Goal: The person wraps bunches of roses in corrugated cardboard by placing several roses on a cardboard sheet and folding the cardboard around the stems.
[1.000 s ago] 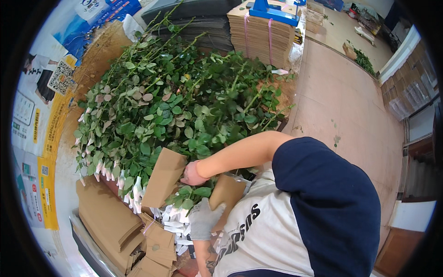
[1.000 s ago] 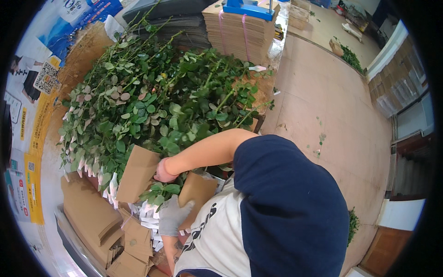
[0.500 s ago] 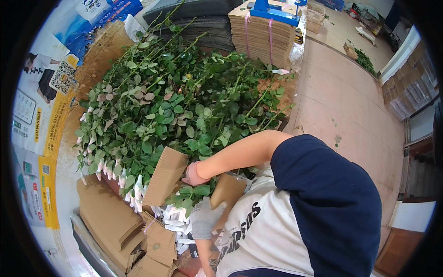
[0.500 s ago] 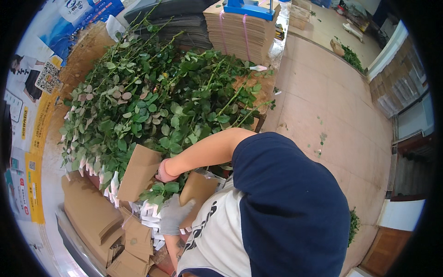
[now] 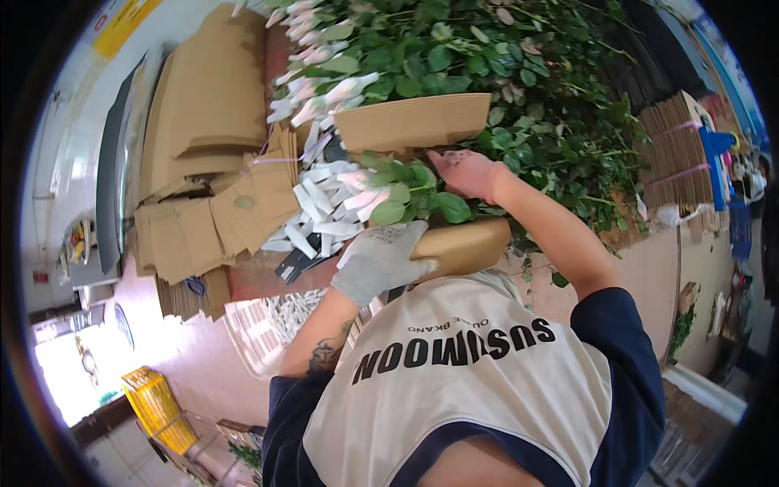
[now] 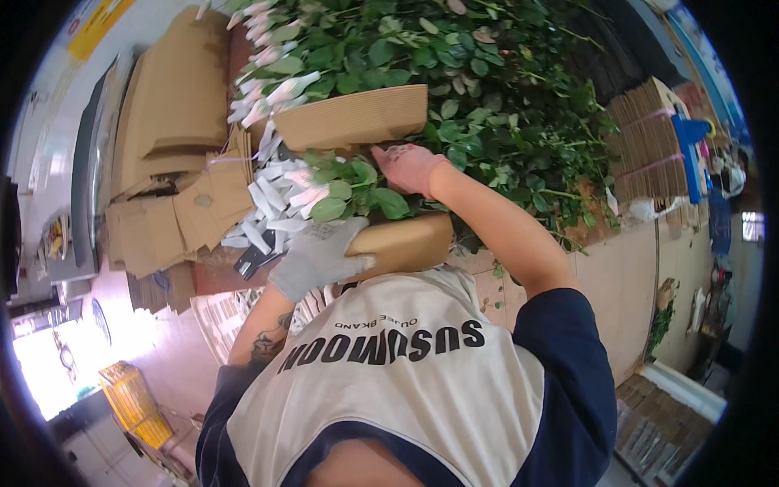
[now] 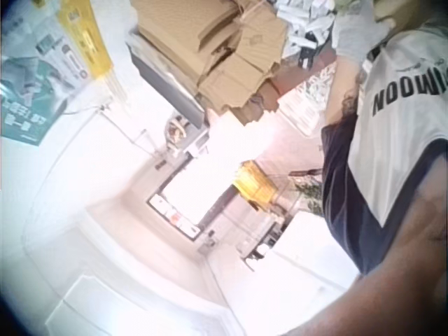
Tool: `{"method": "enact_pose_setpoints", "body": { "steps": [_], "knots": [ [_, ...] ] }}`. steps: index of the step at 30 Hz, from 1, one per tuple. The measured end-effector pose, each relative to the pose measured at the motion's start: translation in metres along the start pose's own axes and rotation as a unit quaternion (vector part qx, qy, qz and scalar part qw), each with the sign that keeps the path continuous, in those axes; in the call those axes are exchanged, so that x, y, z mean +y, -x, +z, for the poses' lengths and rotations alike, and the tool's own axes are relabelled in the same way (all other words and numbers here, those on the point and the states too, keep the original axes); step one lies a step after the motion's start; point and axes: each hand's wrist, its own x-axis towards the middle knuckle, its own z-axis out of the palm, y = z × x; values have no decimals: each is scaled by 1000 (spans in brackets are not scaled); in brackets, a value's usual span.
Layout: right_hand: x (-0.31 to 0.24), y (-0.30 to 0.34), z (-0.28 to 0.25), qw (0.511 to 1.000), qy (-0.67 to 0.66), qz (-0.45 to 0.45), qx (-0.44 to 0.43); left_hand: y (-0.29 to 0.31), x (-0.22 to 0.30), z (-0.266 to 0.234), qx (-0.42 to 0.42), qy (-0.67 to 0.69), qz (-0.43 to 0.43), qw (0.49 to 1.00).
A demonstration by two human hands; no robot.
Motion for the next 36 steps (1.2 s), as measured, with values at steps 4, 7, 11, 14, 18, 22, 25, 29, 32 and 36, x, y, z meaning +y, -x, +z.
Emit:
{"method": "enact_pose_setpoints", "body": {
  "steps": [4, 7, 11, 14, 18, 22, 25, 29, 32, 36],
  "knots": [
    [1, -2, -9, 998, 55, 10, -33, -7, -6, 3, -35, -28, -27, 999],
    [13, 10, -21, 990, 110, -46, 70, -10, -8, 4, -49, -30, -41, 998],
    [-23, 25, -45, 987, 108, 75, 91, -8, -10, 7, -10, -45, -19, 999],
    [-17, 25, -9, 973, 180, 115, 86, -10, -12, 6, -6, -47, -10, 999],
    [3, 26, 19, 979, 123, 139, 86, -9, -12, 7, 5, -42, 8, 999],
    [11, 34, 0, 987, 119, 90, 52, -13, -11, 3, -33, -23, -14, 999],
    [15, 39, 3, 993, 102, 47, 40, -16, -9, -4, -84, -9, -35, 996],
    [-28, 64, -66, 990, 119, 56, 48, -5, -22, -6, -58, 50, 0, 997],
    [-44, 48, -52, 979, 82, -35, 181, -4, -44, -2, -24, 129, 65, 989],
    [-55, 33, -16, 991, 44, -104, 72, 7, -67, -23, -1, 246, 46, 968]
  ]
}}
